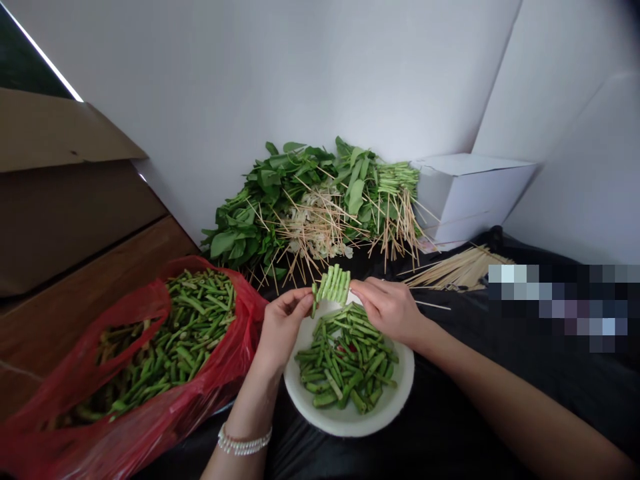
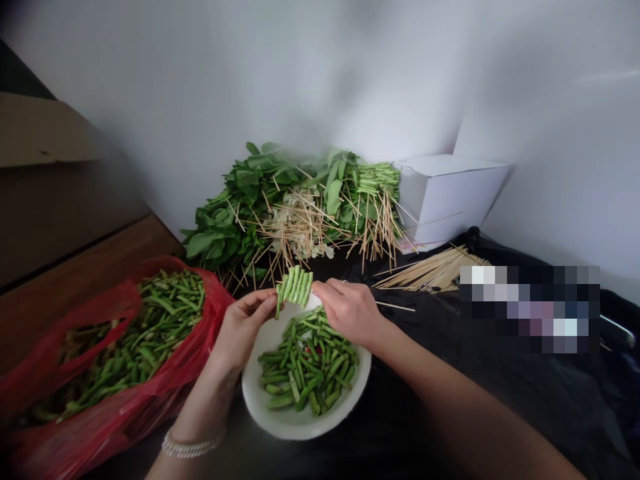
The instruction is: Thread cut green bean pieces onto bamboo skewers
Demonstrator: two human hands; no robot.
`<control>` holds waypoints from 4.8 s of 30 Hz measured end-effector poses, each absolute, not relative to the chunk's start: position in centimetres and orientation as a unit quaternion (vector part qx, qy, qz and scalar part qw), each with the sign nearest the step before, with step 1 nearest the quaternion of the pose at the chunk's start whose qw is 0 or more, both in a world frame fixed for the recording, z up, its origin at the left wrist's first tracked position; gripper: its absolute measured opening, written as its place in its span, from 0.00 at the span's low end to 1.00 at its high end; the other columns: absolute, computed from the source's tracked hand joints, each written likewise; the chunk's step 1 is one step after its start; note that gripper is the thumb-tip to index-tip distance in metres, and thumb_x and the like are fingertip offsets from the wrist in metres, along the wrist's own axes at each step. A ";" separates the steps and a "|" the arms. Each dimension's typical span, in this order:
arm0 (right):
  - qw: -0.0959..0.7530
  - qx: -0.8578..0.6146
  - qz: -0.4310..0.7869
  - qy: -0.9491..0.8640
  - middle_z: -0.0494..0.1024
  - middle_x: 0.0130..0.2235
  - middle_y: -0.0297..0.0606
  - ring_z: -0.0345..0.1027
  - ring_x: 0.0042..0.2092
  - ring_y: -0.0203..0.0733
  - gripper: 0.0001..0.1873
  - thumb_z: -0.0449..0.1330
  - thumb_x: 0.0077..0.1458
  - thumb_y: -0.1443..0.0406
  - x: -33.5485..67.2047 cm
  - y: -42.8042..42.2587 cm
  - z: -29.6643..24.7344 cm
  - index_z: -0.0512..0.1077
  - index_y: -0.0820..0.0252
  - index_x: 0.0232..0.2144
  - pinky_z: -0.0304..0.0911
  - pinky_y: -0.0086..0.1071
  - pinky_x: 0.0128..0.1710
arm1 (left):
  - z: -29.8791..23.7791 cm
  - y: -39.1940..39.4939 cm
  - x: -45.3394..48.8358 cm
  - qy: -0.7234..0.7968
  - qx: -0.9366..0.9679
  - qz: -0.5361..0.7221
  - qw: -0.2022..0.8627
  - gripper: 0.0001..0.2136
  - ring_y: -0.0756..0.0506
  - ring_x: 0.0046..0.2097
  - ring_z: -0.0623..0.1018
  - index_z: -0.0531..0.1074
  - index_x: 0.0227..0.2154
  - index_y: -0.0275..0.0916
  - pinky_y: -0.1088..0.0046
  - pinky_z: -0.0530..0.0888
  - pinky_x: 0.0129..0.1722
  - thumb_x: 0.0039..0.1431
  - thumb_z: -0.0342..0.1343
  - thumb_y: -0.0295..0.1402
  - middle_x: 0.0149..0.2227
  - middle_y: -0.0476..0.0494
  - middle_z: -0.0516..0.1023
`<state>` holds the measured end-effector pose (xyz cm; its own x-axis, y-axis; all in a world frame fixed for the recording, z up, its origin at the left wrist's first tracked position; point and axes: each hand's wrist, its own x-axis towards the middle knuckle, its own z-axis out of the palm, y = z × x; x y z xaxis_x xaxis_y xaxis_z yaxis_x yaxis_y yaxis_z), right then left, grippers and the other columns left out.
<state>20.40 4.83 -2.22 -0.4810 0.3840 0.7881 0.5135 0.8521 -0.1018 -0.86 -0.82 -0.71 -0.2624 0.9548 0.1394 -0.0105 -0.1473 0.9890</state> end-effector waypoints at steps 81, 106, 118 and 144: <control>0.425 -0.635 0.005 -0.645 0.70 0.55 0.52 0.66 0.54 0.48 0.23 0.45 0.60 0.69 30.8 17.8 -3.7 0.68 0.66 0.55 0.60 0.40 0.53 | -1.9 -0.3 -0.5 0.547 0.600 0.479 0.332 0.14 0.44 0.35 0.80 0.80 0.38 0.39 0.70 0.75 0.37 0.50 0.64 0.40 0.35 0.42 0.83; 0.064 -0.546 -0.007 -0.835 0.79 0.36 0.43 0.72 0.37 0.41 0.14 0.54 0.51 0.76 28.5 13.3 -3.8 0.77 0.59 0.32 0.58 0.28 0.34 | -1.7 -0.8 -0.3 0.548 0.627 0.440 0.335 0.11 0.40 0.37 0.80 0.82 0.37 0.42 0.67 0.74 0.41 0.50 0.64 0.37 0.37 0.42 0.83; 0.221 -0.465 -0.088 -0.853 0.76 0.35 0.41 0.65 0.42 0.43 0.12 0.49 0.63 0.69 26.2 11.3 -1.2 0.72 0.60 0.34 0.53 0.32 0.41 | -0.2 -1.7 0.3 0.513 0.716 0.336 0.333 0.09 0.41 0.38 0.80 0.82 0.37 0.44 0.69 0.74 0.40 0.53 0.60 0.34 0.36 0.43 0.83; 0.187 -0.404 -0.063 -0.893 0.76 0.39 0.41 0.69 0.39 0.40 0.14 0.45 0.65 0.67 23.3 8.4 -1.2 0.70 0.60 0.41 0.51 0.30 0.32 | 0.1 -1.2 3.4 0.525 0.839 0.145 0.017 0.24 0.36 0.54 0.68 0.70 0.47 0.40 0.54 0.64 0.56 0.46 0.55 0.18 0.50 0.37 0.70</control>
<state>23.31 8.37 -1.22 -0.6031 0.6984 0.3852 0.7457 0.6652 -0.0385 3.41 -1.19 0.12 0.4077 0.8851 0.2246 0.8751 -0.4490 0.1808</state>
